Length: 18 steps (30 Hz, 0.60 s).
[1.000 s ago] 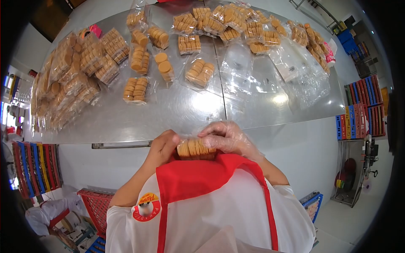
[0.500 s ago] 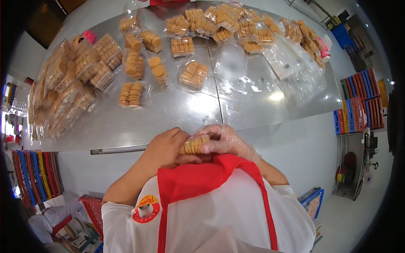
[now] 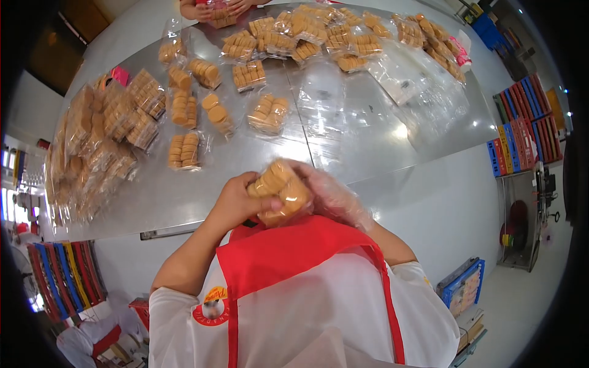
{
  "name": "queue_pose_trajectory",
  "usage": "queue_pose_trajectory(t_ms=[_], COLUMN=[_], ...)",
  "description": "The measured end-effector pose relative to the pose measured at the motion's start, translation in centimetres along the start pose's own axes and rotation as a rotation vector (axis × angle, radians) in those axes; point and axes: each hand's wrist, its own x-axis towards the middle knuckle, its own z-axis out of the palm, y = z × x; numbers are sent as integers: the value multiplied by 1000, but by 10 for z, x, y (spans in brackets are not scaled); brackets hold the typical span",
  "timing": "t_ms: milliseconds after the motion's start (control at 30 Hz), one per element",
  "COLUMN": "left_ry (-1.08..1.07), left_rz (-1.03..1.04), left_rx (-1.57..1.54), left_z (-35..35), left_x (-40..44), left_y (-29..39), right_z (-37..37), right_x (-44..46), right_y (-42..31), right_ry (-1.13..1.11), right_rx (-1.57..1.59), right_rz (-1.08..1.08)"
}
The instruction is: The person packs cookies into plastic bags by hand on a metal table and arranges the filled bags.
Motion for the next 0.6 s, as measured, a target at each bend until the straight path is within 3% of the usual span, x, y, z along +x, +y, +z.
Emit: queue_pose_trajectory(t_ms=[100, 200, 333, 433, 600], left_ry=[-50, -210, -331, -305, -353], left_rz=[-11, -86, -192, -202, -70], left_rx=[-493, -579, -426, -247, 95], left_z=[34, 67, 87, 96, 86], left_x=[27, 43, 48, 50, 58], left_y=[1, 9, 19, 17, 14], right_z=[19, 1, -14, -22, -31], right_x=[-11, -22, -49, -62, -73], right_y=[-10, -18, -23, -18, -15], right_ry=[2, 187, 223, 224, 267], right_rx=[134, -11, 146, 229, 350], right_rz=[-368, -362, -403, -431, -579])
